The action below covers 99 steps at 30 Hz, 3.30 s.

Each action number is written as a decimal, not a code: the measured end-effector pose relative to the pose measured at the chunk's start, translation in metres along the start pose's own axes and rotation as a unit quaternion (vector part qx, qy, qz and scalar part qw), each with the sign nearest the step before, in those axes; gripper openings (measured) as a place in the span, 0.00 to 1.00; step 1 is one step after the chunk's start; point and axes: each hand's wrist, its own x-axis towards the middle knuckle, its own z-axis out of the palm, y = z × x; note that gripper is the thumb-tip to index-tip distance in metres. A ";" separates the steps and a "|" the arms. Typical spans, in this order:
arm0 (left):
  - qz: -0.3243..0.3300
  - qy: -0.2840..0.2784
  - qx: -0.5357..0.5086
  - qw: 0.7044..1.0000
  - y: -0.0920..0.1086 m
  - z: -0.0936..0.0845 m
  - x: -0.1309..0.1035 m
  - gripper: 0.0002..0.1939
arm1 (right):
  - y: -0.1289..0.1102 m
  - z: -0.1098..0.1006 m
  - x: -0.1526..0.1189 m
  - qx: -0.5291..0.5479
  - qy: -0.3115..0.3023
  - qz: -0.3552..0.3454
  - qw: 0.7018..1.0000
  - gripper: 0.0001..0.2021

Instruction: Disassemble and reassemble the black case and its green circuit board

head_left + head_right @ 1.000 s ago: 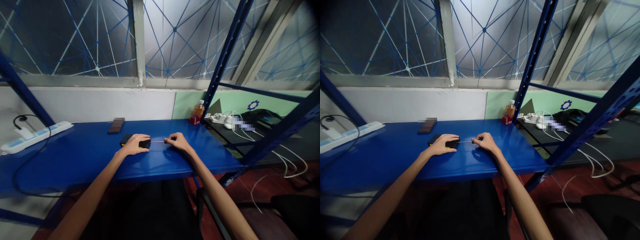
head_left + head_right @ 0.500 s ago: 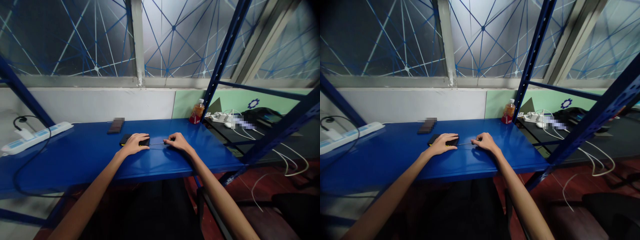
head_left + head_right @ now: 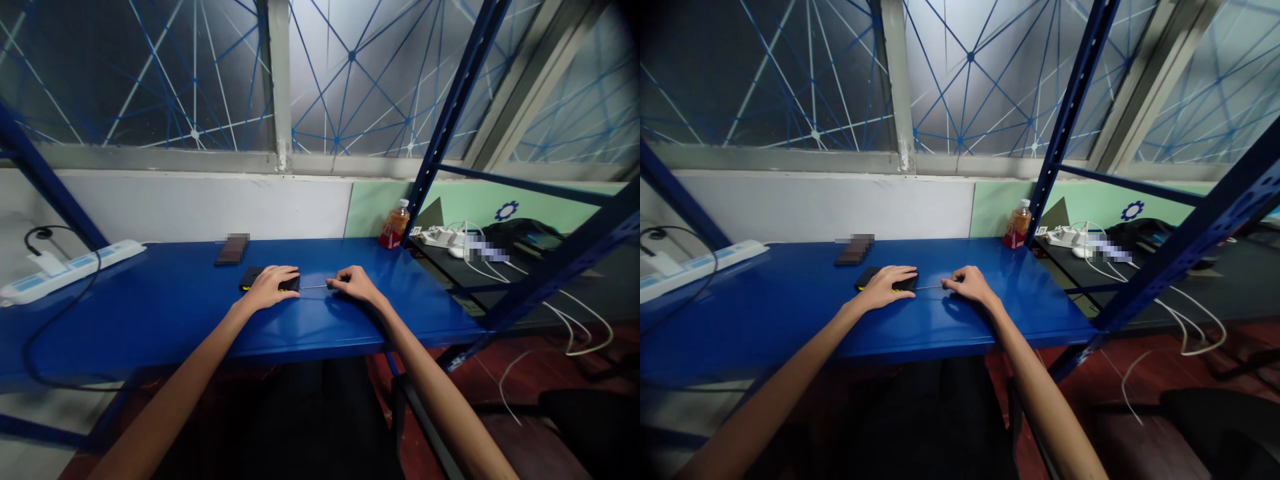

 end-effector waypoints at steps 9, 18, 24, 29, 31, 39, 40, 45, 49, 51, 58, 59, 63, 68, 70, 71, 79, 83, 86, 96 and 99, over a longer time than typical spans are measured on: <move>-0.008 0.012 0.023 1.000 0.000 0.005 0.000 0.28 | 0.009 -0.002 0.000 0.077 -0.047 -0.009 0.996 0.16; -0.017 0.007 0.038 0.999 0.002 0.005 0.000 0.29 | 0.015 -0.004 0.001 0.153 -0.074 0.012 0.985 0.17; -0.016 0.010 0.045 0.999 0.002 0.005 0.000 0.29 | 0.010 -0.007 -0.001 0.127 -0.075 0.039 0.988 0.21; -0.017 0.007 0.049 0.999 0.002 0.005 0.000 0.29 | 0.008 -0.006 0.000 0.078 -0.058 0.017 0.995 0.21; -0.016 0.009 0.047 0.999 0.001 0.006 0.000 0.29 | 0.009 -0.005 0.000 0.095 -0.064 0.012 0.993 0.19; -0.019 0.003 0.052 0.998 0.002 0.005 0.000 0.29 | 0.016 -0.004 0.001 0.146 -0.091 0.033 0.985 0.19; -0.018 0.003 0.052 0.998 0.002 0.005 0.000 0.29 | 0.016 -0.004 0.001 0.132 -0.088 0.023 0.987 0.19; -0.017 0.005 0.049 0.999 0.002 0.005 -0.001 0.29 | 0.012 -0.005 0.001 0.047 -0.052 -0.012 0.997 0.21; -0.020 0.006 0.048 0.999 0.002 0.005 -0.001 0.29 | 0.010 -0.003 0.000 0.087 -0.057 -0.008 0.995 0.19; -0.019 0.007 0.047 0.999 0.002 0.005 -0.001 0.29 | 0.010 -0.003 0.000 0.126 -0.057 0.003 0.990 0.19; -0.017 0.007 0.046 0.999 0.001 0.006 0.000 0.29 | 0.009 -0.005 0.000 0.180 -0.093 0.046 0.978 0.20; -0.018 0.005 0.046 0.999 0.001 0.006 0.000 0.29 | 0.008 -0.006 0.000 0.174 -0.098 0.055 0.978 0.21; -0.021 0.002 0.048 0.999 0.003 0.004 -0.001 0.29 | 0.008 -0.005 0.000 0.121 -0.079 0.036 0.989 0.23; -0.024 0.002 0.042 0.999 0.006 0.003 0.000 0.29 | 0.008 -0.003 0.000 0.085 -0.069 0.014 0.994 0.23; -0.023 0.004 0.040 0.999 0.005 0.003 0.000 0.29 | 0.009 -0.002 0.000 0.096 -0.068 0.012 0.993 0.20; -0.022 0.005 0.040 0.999 0.004 0.004 -0.001 0.29 | 0.010 -0.002 0.000 0.106 -0.068 0.011 0.992 0.19; -0.019 0.001 0.050 0.999 0.003 0.005 -0.001 0.29 | 0.016 -0.004 0.001 0.130 -0.062 0.020 0.989 0.19; -0.020 -0.001 0.049 0.999 0.004 0.004 0.000 0.29 | 0.013 -0.006 0.000 0.111 -0.067 0.042 0.991 0.19; -0.020 0.002 0.043 0.999 0.003 0.004 0.000 0.29 | 0.010 -0.007 0.000 0.069 -0.055 0.040 0.995 0.22; -0.023 0.008 0.036 0.999 0.003 0.005 -0.001 0.28 | 0.014 -0.004 0.000 0.159 -0.073 0.036 0.984 0.22; -0.022 0.009 0.040 0.999 0.005 0.005 -0.001 0.28 | 0.015 -0.004 0.001 0.113 -0.060 0.038 0.991 0.20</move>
